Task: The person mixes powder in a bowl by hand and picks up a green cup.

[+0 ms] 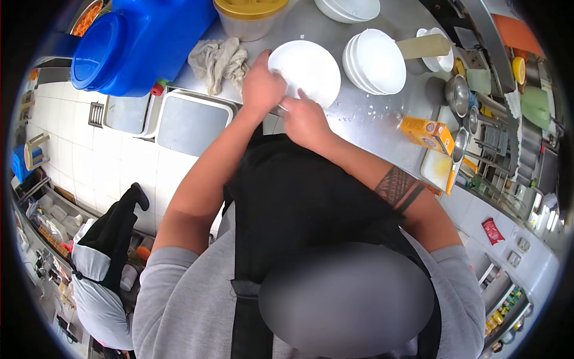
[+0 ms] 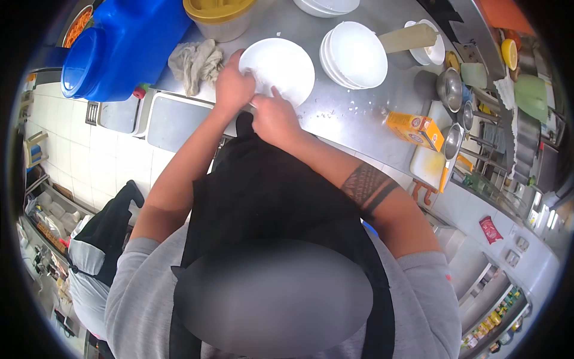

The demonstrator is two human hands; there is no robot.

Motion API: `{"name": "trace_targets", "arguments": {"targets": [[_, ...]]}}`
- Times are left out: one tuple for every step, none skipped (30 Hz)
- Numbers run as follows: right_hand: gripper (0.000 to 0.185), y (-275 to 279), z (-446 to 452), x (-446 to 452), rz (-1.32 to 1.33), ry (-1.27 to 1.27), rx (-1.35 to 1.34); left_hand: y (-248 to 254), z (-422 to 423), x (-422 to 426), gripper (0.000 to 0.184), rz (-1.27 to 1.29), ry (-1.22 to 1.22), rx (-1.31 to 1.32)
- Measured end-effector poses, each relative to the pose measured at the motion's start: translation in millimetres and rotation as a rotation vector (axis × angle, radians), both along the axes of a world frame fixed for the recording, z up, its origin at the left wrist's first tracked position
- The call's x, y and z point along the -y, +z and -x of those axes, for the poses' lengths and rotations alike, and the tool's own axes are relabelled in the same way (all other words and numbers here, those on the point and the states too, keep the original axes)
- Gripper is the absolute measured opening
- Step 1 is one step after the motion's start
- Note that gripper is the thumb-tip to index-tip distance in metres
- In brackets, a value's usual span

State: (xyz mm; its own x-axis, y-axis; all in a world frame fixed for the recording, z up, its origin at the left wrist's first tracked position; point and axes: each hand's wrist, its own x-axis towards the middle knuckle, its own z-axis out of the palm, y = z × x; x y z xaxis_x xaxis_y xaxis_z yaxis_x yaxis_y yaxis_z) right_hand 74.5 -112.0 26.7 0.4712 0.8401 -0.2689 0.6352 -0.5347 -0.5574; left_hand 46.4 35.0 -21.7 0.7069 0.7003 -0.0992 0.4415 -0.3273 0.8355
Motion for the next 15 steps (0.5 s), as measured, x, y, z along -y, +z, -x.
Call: {"name": "trace_targets", "arguments": {"targets": [[0.035,0.7,2.9,-5.0,0.037,-0.019,-0.055,2.1,-0.6,-4.2,0.059,0.001,-0.003,-0.005],[0.035,0.8,0.1,1.0,0.038,-0.022,-0.058,4.7,-2.4,-11.7,0.058,-0.006,-0.079,0.0],[0.037,3.0,-8.9,14.2,-0.005,0.126,0.019,9.3,-3.0,-15.6,0.058,-0.011,-0.153,0.008],[0.039,5.1,-21.5,28.3,-0.048,0.282,0.097,9.3,-2.2,-15.0,0.058,-0.009,-0.146,0.009],[0.043,2.1,-43.7,42.6,-0.071,0.421,0.216,10.0,-2.3,-15.4,0.057,-0.019,-0.136,0.008],[0.044,-1.6,-70.4,55.3,-0.081,0.497,0.337,10.6,-1.9,-15.8,0.057,-0.028,-0.128,0.007],[0.046,0.6,-83.6,59.8,-0.089,0.567,0.456,10.5,-0.6,-15.0,0.057,-0.028,-0.125,0.007],[0.046,-3.9,-83.7,63.0,-0.088,0.569,0.457,10.5,-0.4,-13.9,0.057,-0.039,-0.115,-0.004],[0.047,-3.8,-79.9,62.1,-0.062,0.535,0.501,10.7,-1.3,-12.7,0.057,-0.051,-0.107,-0.013],[0.047,-1.5,-73.2,58.8,-0.037,0.499,0.544,9.8,-1.8,-10.6,0.057,-0.052,-0.107,-0.011],[0.047,-3.1,-58.5,53.9,-0.038,0.497,0.546,9.0,-2.0,-7.7,0.057,-0.053,-0.076,-0.002],[0.046,-2.4,-33.9,42.8,0.113,0.386,0.489,7.6,-2.5,-5.1,0.057,-0.055,-0.045,0.007],[0.044,-1.2,-11.9,32.1,0.262,0.272,0.427,6.3,-3.1,-2.9,0.057,-0.057,-0.048,0.006],[0.036,4.3,4.6,21.8,0.144,0.119,0.245,5.2,-3.1,-0.7,0.057,-0.055,-0.046,0.029],[0.029,10.0,14.5,12.5,0.025,-0.033,0.065,4.0,-3.2,1.0,0.057,-0.052,-0.043,0.054]]}}
